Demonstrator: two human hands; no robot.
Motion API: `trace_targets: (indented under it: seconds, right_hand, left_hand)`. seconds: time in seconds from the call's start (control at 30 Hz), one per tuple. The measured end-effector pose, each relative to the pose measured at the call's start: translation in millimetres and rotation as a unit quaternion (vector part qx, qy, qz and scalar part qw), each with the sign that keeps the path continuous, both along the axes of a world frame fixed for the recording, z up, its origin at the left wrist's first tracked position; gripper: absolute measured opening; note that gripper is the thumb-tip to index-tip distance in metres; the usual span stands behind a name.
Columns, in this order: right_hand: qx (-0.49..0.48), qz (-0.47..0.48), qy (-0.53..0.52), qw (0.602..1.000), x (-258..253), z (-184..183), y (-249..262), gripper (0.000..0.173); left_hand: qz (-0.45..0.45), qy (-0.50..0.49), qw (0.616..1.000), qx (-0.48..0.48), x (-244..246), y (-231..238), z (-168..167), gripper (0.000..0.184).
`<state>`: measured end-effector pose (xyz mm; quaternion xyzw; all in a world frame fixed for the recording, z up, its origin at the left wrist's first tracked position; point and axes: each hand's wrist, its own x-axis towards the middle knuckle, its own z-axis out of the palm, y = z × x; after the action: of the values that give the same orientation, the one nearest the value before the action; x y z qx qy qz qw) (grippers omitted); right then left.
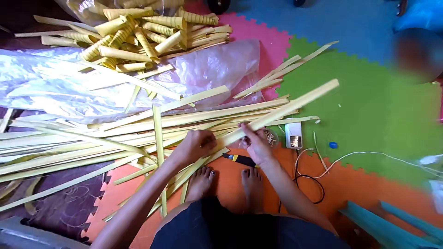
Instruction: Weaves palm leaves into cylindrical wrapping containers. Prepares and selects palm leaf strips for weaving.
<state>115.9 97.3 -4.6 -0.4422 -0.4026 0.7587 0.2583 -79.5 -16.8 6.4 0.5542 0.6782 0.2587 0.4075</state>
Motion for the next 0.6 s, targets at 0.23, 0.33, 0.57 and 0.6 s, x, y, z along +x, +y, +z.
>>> trace_targets:
  seconds: [0.23,0.33,0.57,0.6]
  right_hand:
    - [0.244,-0.11,-0.061,0.962,62.9,12.4,41.9,0.023]
    - [0.27,-0.043,-0.054,0.96,48.7,27.2,10.4,0.017]
    - [0.327,-0.097,0.02,0.94,45.2,50.3,-2.1,0.021]
    - [0.331,-0.119,0.023,0.936,47.3,49.8,-3.4,0.023]
  left_hand:
    - [-0.044,0.216,0.921,-0.322,-1.6,-30.5,27.4,0.023]
    - [-0.089,0.149,0.982,-0.071,41.1,0.2,45.1,0.044]
    - [-0.023,0.006,0.991,0.135,87.7,60.5,65.6,0.012]
    - [-0.008,-0.061,0.988,0.139,88.9,62.0,64.0,0.007]
